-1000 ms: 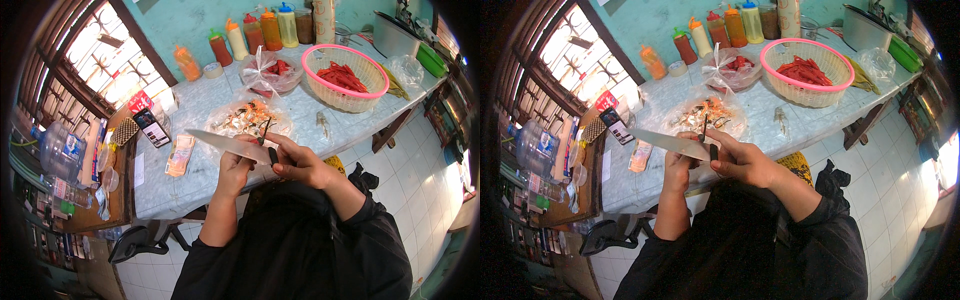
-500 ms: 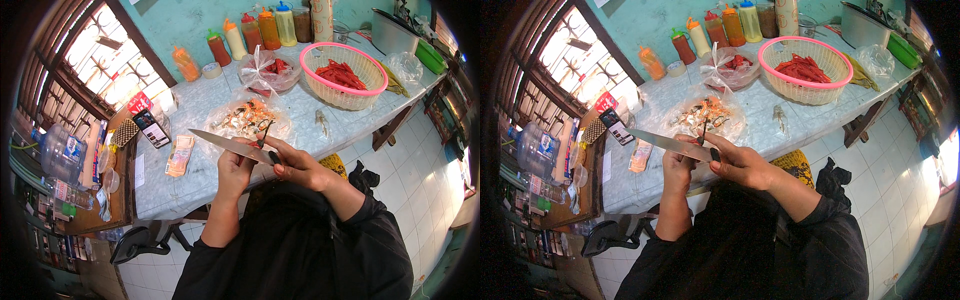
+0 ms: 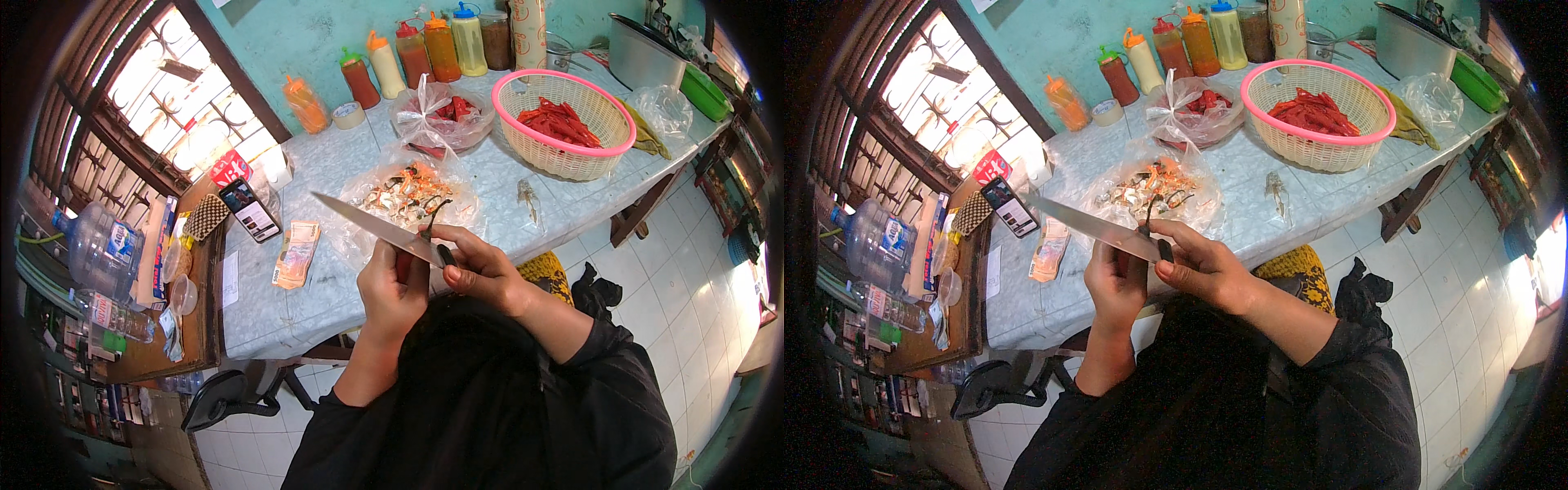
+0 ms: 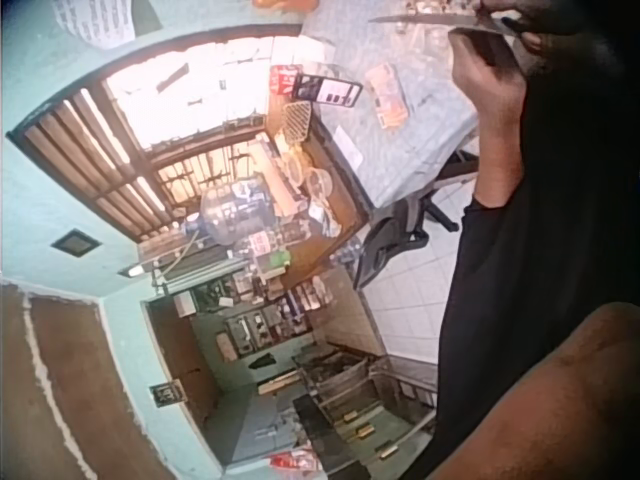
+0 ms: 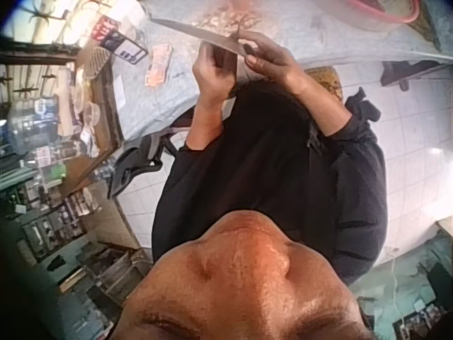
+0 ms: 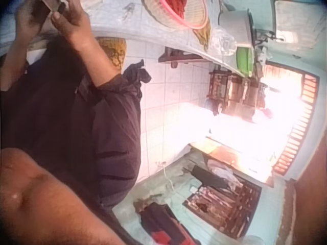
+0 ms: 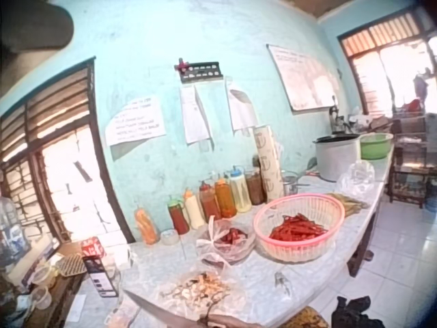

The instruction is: The person uses a knife to slice red chilies on a countertop, removing stems and placing the pieces into a plastic bag. The person handles multiple chilies one at a time, occasionally adjusting the bag and wiping the knife.

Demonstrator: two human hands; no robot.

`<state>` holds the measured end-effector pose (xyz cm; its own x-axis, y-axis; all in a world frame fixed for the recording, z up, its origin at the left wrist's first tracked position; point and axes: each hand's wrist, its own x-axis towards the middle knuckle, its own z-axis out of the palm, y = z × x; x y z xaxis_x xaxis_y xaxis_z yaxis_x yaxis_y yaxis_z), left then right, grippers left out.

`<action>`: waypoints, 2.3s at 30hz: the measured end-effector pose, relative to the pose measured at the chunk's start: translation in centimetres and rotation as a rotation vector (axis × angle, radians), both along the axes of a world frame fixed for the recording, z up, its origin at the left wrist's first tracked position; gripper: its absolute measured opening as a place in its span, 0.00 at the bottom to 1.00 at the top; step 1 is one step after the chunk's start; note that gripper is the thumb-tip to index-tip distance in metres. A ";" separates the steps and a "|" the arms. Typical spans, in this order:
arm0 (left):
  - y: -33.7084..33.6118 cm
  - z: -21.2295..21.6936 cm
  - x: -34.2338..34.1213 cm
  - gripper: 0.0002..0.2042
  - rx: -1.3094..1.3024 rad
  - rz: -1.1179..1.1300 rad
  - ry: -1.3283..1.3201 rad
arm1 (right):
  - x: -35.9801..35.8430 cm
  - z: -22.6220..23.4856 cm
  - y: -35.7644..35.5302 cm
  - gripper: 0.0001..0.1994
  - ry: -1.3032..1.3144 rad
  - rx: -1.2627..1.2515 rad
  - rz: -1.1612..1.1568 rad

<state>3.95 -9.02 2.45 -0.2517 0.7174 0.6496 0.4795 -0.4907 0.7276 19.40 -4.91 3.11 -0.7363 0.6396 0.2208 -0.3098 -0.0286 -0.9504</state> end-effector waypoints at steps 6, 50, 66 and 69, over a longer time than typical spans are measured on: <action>-0.2 1.4 -0.5 0.07 0.129 0.164 0.393 | 0.2 0.3 0.7 0.23 0.052 -0.200 0.122; 0.9 1.8 -3.3 0.07 0.053 -0.127 0.297 | -0.3 1.1 1.4 0.23 0.009 -0.208 0.108; 2.1 1.6 -4.5 0.08 0.026 -0.126 0.266 | -1.3 2.0 1.9 0.30 -0.062 -0.260 0.065; 1.7 2.1 -4.7 0.08 -0.306 -0.385 -0.298 | -1.0 1.8 2.1 0.33 -0.086 -0.221 0.089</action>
